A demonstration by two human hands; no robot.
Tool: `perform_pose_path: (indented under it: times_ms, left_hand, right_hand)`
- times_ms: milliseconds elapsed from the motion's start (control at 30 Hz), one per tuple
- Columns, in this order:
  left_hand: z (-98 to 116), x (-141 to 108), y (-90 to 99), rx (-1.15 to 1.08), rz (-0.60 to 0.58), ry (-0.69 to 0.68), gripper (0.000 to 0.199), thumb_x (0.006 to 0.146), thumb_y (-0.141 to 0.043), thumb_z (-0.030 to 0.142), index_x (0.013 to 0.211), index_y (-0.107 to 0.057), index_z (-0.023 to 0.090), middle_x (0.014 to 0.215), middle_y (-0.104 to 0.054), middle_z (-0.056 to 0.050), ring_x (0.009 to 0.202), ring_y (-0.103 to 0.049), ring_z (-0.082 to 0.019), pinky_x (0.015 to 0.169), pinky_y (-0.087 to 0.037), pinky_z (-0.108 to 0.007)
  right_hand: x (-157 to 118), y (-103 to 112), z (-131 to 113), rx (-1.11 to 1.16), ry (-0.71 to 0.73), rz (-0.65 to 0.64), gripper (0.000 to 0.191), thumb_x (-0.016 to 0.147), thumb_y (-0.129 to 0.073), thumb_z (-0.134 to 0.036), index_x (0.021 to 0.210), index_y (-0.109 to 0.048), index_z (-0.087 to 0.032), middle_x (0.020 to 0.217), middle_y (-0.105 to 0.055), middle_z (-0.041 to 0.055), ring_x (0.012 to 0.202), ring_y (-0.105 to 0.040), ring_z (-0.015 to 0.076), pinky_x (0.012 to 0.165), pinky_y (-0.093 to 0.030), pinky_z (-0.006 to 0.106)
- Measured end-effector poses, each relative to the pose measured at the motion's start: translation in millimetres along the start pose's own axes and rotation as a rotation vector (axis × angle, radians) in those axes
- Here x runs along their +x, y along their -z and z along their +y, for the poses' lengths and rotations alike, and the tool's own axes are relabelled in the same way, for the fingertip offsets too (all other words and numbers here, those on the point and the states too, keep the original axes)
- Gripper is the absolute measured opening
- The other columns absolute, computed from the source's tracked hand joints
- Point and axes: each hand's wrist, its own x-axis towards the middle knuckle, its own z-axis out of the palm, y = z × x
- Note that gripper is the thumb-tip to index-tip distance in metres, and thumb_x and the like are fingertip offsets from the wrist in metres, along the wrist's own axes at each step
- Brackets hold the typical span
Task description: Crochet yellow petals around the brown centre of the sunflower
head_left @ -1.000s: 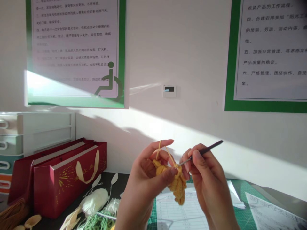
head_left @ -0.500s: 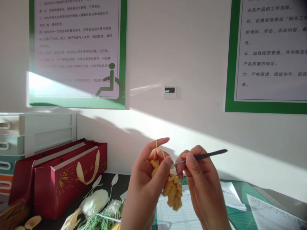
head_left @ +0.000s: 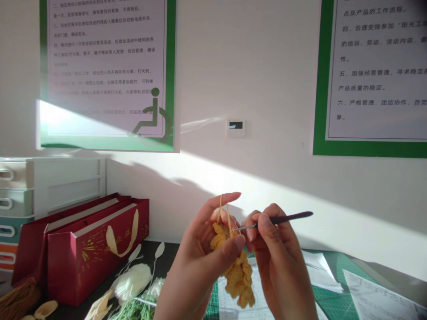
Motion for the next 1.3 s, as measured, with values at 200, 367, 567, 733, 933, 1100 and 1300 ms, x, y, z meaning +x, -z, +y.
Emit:
perform_pose_path:
  times_ms: [200,367,567,733,933,1100,1300]
  left_hand:
    - [3.6,3.4,7.2,-0.024,-0.005,-0.011,0.058,0.073,-0.091,0.013,0.126,-0.074,0.028,0.087,-0.073,-0.003,0.083,-0.070,-0.018,0.078,-0.055,-0.027]
    - [5.2,4.6,9.1,0.004,0.010,-0.021,0.061,0.071,-0.093,0.016,0.127,-0.074,0.028,0.088,-0.073,-0.004,0.084,-0.070,-0.021,0.078,-0.054,-0.031]
    - [1.7,2.7,4.1,0.074,0.079,-0.089,0.064,0.071,-0.094,0.019,0.131,-0.072,0.029,0.084,-0.071,-0.003,0.076,-0.065,-0.018,0.070,-0.052,-0.027]
    - [-1.6,1.8,-1.3,0.112,0.142,-0.124,0.063,0.068,-0.095,0.019,0.127,-0.074,0.029,0.079,-0.068,0.000,0.078,-0.063,-0.017,0.075,-0.053,-0.026]
    - [-7.4,0.6,-6.4,0.153,0.227,-0.187,0.061,0.069,-0.094,0.019,0.127,-0.075,0.025,0.074,-0.066,0.002,0.069,-0.062,-0.012,0.064,-0.052,-0.020]
    - [-8.2,1.6,-9.6,0.014,0.237,-0.115,0.067,0.063,-0.096,0.012,0.126,-0.073,0.016,0.070,-0.072,0.000,0.064,-0.067,-0.014,0.062,-0.054,-0.021]
    - [-2.5,9.0,-4.6,-0.120,0.064,0.009,0.073,0.061,-0.098,0.010,0.129,-0.071,0.014,0.070,-0.071,0.001,0.066,-0.068,-0.012,0.066,-0.056,-0.020]
  right_hand:
    - [-2.0,0.2,0.2,-0.012,0.000,0.007,0.035,0.093,-0.071,-0.043,0.073,-0.051,-0.022,0.064,-0.057,-0.0040,0.059,-0.051,0.0102,0.059,-0.047,0.023]
    - [-2.6,7.6,1.2,0.000,-0.054,-0.051,0.030,0.096,-0.068,-0.041,0.078,-0.052,-0.023,0.071,-0.059,-0.0037,0.064,-0.053,0.0104,0.063,-0.048,0.023]
    - [-2.3,11.7,0.6,-0.049,0.060,-0.157,0.023,0.099,-0.065,-0.034,0.081,-0.055,-0.024,0.073,-0.058,-0.0040,0.066,-0.054,0.0097,0.064,-0.047,0.021]
    - [-2.2,11.6,4.4,-0.100,0.133,-0.153,0.015,0.100,-0.064,-0.032,0.087,-0.057,-0.025,0.077,-0.057,-0.0036,0.068,-0.054,0.0100,0.063,-0.049,0.020]
    - [-0.7,15.4,5.5,-0.520,0.596,-0.127,0.013,0.097,-0.061,-0.013,0.098,-0.063,-0.026,0.082,-0.062,-0.0013,0.073,-0.060,0.0132,0.060,-0.050,0.025]
    - [0.0,25.5,-1.2,-0.943,1.100,-0.111,0.032,0.082,-0.064,0.006,0.094,-0.069,-0.022,0.078,-0.068,-0.0020,0.067,-0.058,0.0127,0.067,-0.047,0.033]
    - [8.1,31.1,0.2,-0.604,0.866,-0.269,0.027,0.092,-0.063,-0.005,0.108,-0.071,-0.026,0.084,-0.068,0.0005,0.074,-0.061,0.0166,0.065,-0.051,0.034]
